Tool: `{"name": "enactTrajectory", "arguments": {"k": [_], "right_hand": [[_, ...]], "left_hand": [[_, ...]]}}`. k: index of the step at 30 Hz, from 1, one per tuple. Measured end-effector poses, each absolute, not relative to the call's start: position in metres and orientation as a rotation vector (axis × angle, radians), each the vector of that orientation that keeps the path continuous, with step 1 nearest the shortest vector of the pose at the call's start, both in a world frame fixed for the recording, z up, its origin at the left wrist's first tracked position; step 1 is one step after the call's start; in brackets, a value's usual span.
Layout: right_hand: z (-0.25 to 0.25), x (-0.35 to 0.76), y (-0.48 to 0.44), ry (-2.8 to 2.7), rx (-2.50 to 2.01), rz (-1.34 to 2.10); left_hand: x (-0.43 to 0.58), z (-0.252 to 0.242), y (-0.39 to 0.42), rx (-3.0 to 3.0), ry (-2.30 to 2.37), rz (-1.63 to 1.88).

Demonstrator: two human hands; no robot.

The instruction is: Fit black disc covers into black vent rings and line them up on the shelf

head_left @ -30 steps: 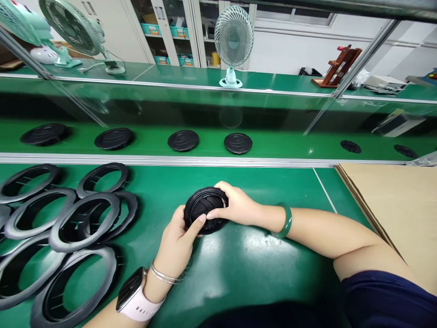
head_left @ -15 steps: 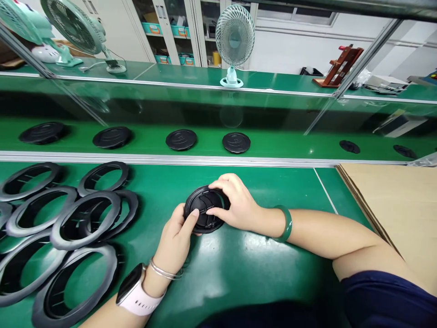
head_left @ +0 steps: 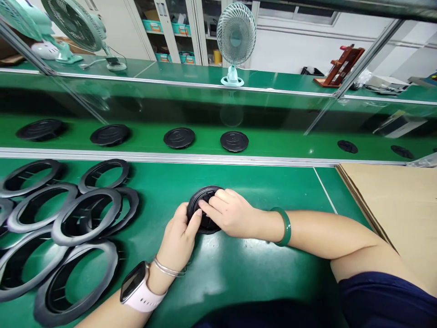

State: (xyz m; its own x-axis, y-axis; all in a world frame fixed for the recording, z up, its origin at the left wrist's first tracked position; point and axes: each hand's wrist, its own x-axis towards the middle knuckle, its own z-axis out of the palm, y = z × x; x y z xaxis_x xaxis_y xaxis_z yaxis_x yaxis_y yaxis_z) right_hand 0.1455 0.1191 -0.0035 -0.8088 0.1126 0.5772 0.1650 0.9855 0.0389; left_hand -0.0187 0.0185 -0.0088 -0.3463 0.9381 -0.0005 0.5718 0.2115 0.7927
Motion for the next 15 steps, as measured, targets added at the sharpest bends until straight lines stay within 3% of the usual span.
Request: {"name": "enactTrajectory", "arguments": {"k": [10,15], "right_hand": [[-0.0019,0.1435,0.1193,-2.661,-0.238,-0.078],[0.0026,0.1479,0.1237,-2.622,-0.271,0.106]], "left_hand": [[-0.0207,-0.0112,0.0223,1.420,2.003,0.935],[-0.0223,-0.0097,0.0223,1.321,1.939,0.983]]}}
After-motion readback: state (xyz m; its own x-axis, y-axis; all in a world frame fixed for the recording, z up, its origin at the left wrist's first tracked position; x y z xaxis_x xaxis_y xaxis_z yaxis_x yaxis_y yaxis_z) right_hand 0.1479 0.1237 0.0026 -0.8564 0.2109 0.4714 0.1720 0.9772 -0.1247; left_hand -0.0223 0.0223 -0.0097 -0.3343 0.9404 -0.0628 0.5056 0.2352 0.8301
